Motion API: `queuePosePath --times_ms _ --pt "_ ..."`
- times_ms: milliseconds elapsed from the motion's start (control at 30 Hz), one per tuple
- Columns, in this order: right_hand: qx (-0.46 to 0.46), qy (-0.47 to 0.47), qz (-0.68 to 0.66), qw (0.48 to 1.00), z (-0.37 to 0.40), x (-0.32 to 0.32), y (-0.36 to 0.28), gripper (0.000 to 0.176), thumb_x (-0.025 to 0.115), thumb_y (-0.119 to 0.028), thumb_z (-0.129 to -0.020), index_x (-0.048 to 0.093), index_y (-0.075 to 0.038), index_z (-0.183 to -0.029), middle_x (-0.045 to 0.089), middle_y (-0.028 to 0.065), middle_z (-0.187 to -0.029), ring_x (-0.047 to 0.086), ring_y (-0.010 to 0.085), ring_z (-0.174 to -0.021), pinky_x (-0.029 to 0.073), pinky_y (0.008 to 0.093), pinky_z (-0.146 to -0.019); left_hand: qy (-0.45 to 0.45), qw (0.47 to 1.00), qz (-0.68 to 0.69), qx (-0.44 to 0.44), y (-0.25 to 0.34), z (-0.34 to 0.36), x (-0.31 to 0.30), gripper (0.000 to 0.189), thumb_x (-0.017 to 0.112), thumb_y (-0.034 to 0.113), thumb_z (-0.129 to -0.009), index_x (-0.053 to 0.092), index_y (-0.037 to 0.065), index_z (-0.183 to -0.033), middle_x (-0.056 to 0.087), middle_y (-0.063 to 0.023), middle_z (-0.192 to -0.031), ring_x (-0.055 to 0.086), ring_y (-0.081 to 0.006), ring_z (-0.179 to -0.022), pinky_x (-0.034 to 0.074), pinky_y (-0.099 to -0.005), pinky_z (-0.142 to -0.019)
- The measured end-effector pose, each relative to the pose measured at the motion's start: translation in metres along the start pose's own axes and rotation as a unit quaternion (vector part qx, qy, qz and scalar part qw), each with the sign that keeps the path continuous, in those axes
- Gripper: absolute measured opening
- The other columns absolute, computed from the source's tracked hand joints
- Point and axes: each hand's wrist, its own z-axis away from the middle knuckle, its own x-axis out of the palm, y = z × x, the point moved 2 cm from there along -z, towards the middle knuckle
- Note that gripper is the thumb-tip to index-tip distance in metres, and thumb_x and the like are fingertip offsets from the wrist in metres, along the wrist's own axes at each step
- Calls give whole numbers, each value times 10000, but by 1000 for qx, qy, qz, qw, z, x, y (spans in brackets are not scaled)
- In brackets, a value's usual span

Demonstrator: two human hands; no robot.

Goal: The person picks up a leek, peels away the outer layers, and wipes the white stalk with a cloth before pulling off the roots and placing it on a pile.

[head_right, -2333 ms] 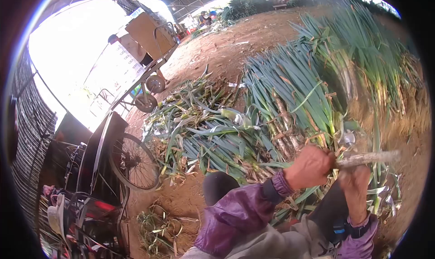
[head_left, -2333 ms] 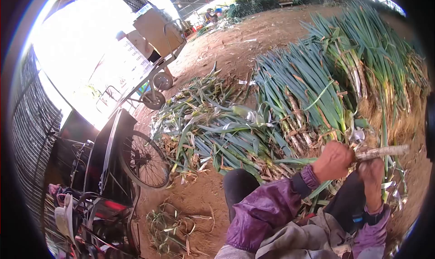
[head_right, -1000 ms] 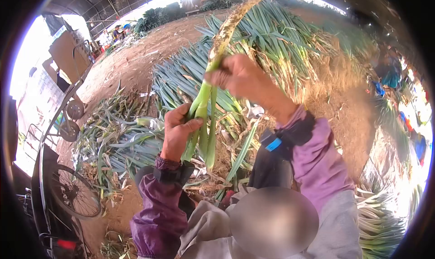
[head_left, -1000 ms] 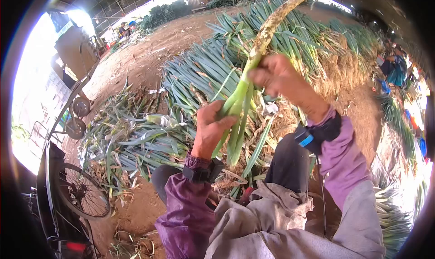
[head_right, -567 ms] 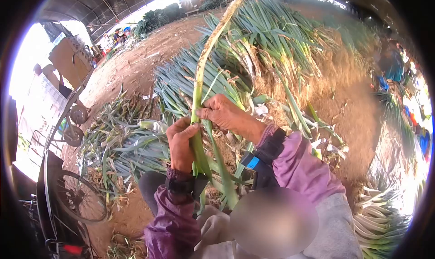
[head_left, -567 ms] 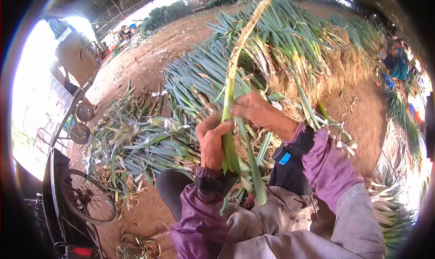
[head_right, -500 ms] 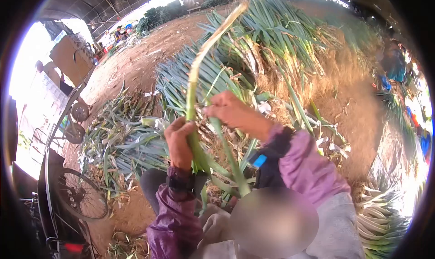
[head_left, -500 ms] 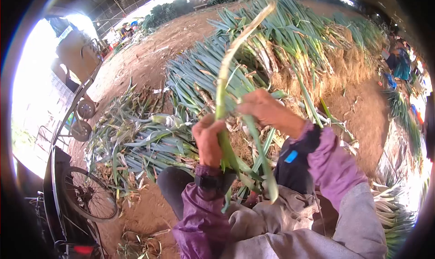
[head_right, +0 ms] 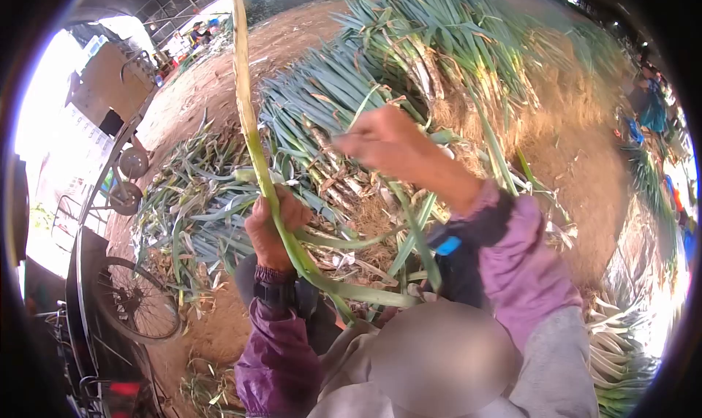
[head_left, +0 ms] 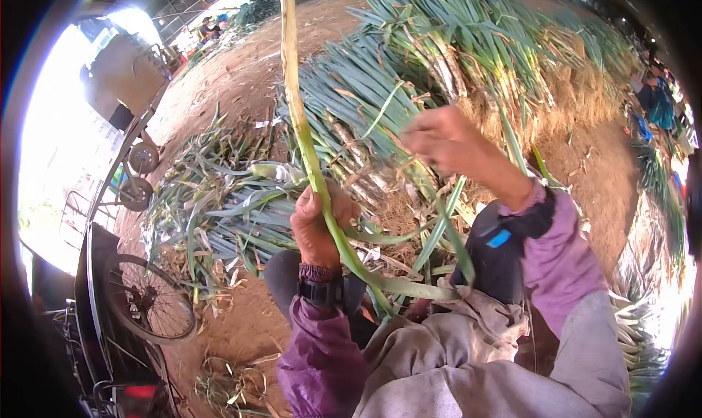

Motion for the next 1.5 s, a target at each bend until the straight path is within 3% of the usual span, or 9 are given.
queuePosePath --times_ms 100,233,300,567,667,900,1133,1233,1500 --pt "-28 -66 -34 997 -21 35 -24 310 662 -266 -865 664 43 -890 567 6 -605 454 47 -452 326 193 -391 -94 994 29 -41 -8 3 20 375 712 353 -761 534 26 -806 452 -28 -578 439 -155 -487 439 -340 -572" --pt "-17 -94 -129 987 -29 48 -39 290 694 -257 -853 675 31 -863 564 -10 -597 450 31 -447 311 196 -383 -132 987 35 -86 -15 5 28 413 722 335 -739 587 -14 -915 529 -65 -646 509 -188 -545 488 -382 -635" --pt "-18 -62 -126 990 -27 44 -44 276 708 -251 -845 683 23 -833 560 -15 -592 443 27 -439 304 196 -380 -75 990 -99 -63 -7 4 27 523 711 271 -728 575 -55 -1114 629 -103 -922 605 -208 -837 503 -375 -761" --pt "-62 23 -58 996 -35 48 -27 321 747 -282 -790 684 24 -717 550 11 -559 427 63 -525 343 260 -475 37 956 -291 11 -6 10 27 210 601 -16 -821 641 -75 -1019 670 -66 -856 610 -120 -741 488 -240 -704" --pt "-35 -84 -2 996 -31 57 -10 307 712 -287 -834 690 19 -839 603 23 -641 505 69 -581 404 259 -521 45 966 -252 44 -2 10 32 201 599 0 -844 640 -82 -1023 667 -51 -850 600 -103 -717 484 -230 -668" --pt "-91 -51 173 979 -14 68 -1 321 692 -282 -831 653 37 -836 613 73 -638 544 94 -617 445 304 -563 39 957 -279 66 -2 11 30 188 596 32 -861 642 -71 -1012 662 -60 -829 604 -108 -699 486 -227 -658" --pt "-67 -81 44 993 -9 53 13 253 621 -219 -852 630 31 -813 487 15 -570 448 72 -558 384 299 -503 72 978 -196 4 -8 21 11 191 597 88 -850 632 -67 -957 641 -99 -731 609 -158 -596 518 -274 -550" --pt "-81 -96 157 980 -3 52 6 381 582 -364 -826 623 9 -764 573 179 -644 597 334 -632 445 437 -600 36 975 -221 -9 -14 19 11 240 595 134 -868 600 -74 -987 615 -96 -728 586 -151 -570 486 -254 -529" --pt "-164 -90 576 796 -7 5 -2 210 532 -203 -831 530 -75 -665 529 90 -575 603 246 -571 440 399 -500 91 959 -268 22 -40 8 -22 217 600 101 -843 629 -56 -990 553 -30 -632 465 -85 -478 356 -221 -437"
